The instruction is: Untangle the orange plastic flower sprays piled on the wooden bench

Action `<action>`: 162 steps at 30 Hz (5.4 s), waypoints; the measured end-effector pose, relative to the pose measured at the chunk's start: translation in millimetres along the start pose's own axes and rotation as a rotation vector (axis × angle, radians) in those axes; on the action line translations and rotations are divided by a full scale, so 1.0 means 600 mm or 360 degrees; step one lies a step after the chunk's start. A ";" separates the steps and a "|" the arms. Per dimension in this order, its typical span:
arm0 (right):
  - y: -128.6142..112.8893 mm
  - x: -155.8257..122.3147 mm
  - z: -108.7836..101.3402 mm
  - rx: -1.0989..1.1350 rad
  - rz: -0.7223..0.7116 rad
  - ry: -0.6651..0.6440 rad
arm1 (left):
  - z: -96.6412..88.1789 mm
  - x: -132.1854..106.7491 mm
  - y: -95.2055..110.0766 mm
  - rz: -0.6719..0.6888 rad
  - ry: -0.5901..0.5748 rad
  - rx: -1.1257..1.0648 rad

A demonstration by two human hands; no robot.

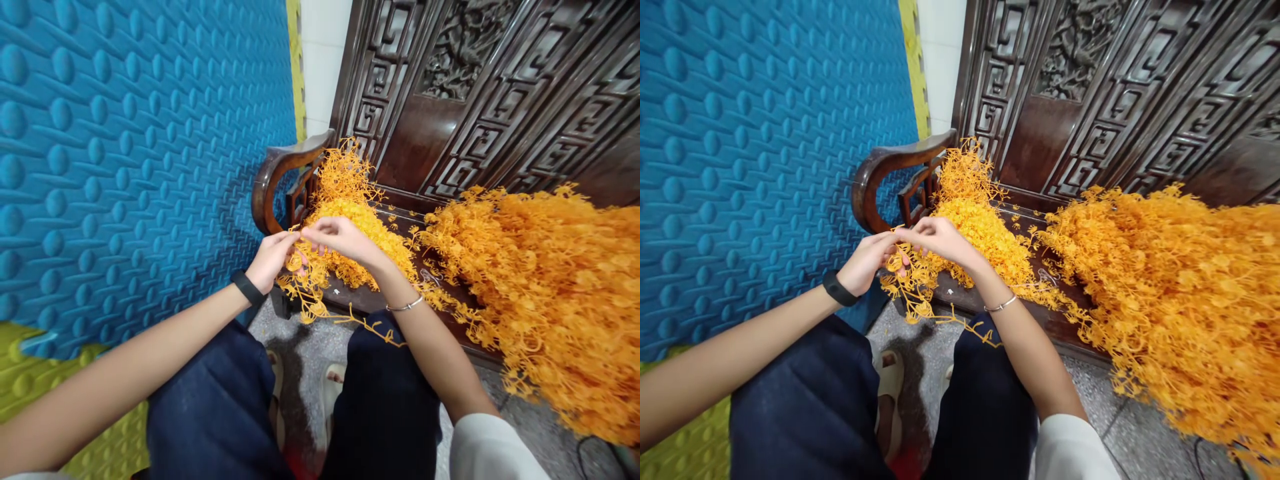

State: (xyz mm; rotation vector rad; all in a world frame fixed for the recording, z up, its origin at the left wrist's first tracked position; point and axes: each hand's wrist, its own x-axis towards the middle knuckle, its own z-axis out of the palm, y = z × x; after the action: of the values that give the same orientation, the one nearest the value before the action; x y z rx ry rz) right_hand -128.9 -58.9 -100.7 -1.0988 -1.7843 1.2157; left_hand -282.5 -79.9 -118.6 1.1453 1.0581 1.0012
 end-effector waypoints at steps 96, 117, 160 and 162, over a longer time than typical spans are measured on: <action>0.033 -0.057 0.042 -0.0493 -0.0885 0.0195 | -0.013 -0.014 0.011 0.0086 -0.0034 -0.0204; 0.030 -0.046 0.024 0.0409 -0.0165 0.0217 | -0.013 -0.013 0.006 0.0139 -0.0266 0.0188; 0.090 0.089 -0.108 0.0532 0.0124 0.1998 | 0.045 -0.031 0.017 0.0043 -0.0036 -0.0319; 0.116 0.075 -0.156 0.0229 0.0056 0.1904 | 0.039 -0.049 0.019 0.0070 -0.0163 -0.0302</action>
State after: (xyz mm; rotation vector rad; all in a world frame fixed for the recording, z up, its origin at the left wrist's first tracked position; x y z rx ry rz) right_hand -46.2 28.8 -133.3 -1.3408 -0.7380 0.4470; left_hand -266.4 -111.4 -101.4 1.0565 0.8412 1.0434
